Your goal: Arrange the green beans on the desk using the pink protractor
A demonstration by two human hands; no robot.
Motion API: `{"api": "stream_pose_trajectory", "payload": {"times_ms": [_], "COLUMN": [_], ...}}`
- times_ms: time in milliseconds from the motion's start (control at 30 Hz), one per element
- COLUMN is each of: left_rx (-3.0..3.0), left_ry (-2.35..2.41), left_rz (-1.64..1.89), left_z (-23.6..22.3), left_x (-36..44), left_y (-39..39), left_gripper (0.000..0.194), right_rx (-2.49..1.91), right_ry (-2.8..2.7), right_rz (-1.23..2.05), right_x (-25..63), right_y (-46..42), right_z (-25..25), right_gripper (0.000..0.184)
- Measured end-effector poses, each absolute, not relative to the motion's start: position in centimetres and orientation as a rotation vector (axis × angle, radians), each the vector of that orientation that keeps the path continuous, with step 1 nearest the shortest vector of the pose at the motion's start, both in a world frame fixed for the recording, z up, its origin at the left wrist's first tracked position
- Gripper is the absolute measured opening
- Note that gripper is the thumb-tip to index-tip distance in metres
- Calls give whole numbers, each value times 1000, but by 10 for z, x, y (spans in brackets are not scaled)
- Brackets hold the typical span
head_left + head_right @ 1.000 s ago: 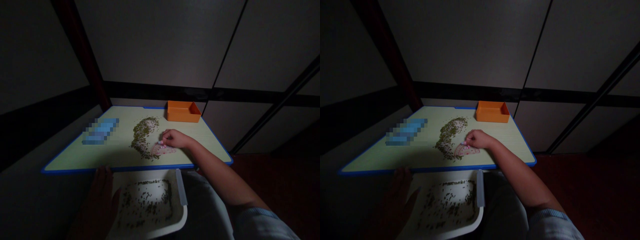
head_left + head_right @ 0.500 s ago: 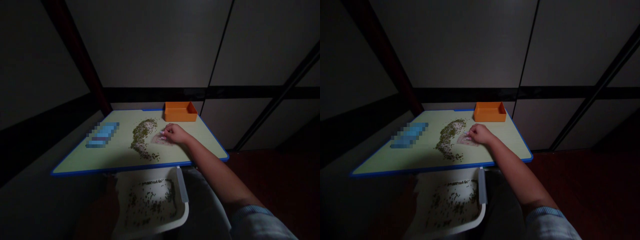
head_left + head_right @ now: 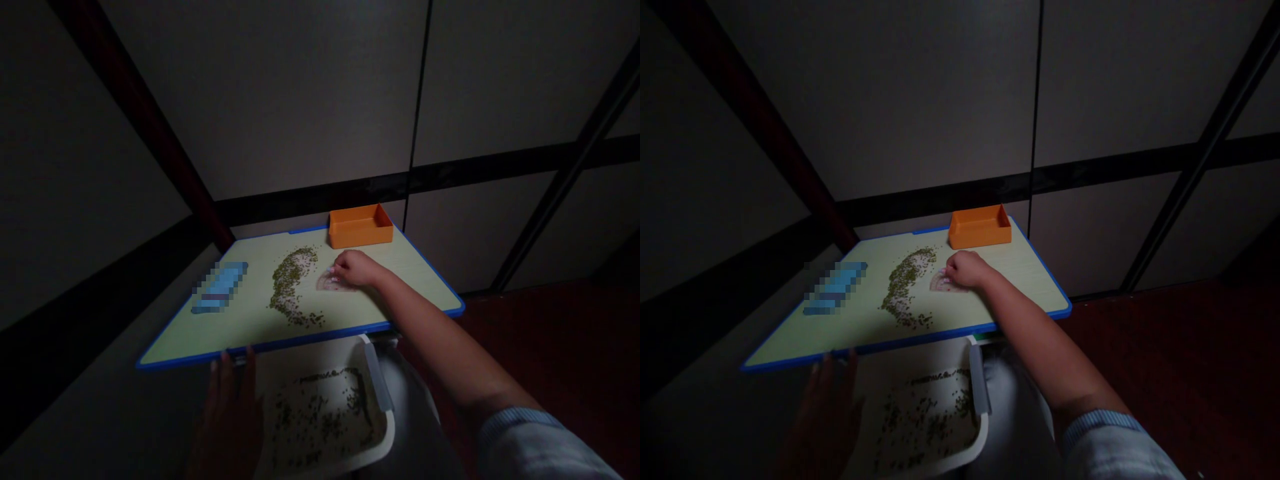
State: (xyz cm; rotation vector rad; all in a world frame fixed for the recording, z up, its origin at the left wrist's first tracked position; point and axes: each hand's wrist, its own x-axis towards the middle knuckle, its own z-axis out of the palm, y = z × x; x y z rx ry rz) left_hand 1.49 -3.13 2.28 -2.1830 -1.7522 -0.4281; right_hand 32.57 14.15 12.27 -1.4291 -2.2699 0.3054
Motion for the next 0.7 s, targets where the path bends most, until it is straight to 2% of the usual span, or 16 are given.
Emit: {"api": "stream_pose_trajectory", "payload": {"times_ms": [100, 200, 700], "left_rx": [-2193, -2205, -2113], "left_ry": [-1791, -1844, -1856], "left_rz": [-504, -553, -444], "left_z": [13, 2, 9], "left_x": [10, 4, -5], "left_y": [-21, -11, -6], "left_gripper": [72, 77, 80], "right_rx": [-1526, -1594, -1613], "right_ry": [-2286, -2283, -2359], "right_rz": [73, 22, 227], "right_x": [326, 327, 325], "right_y": [139, 137, 137], "right_z": [127, 131, 130], "right_gripper": [28, 29, 31]}}
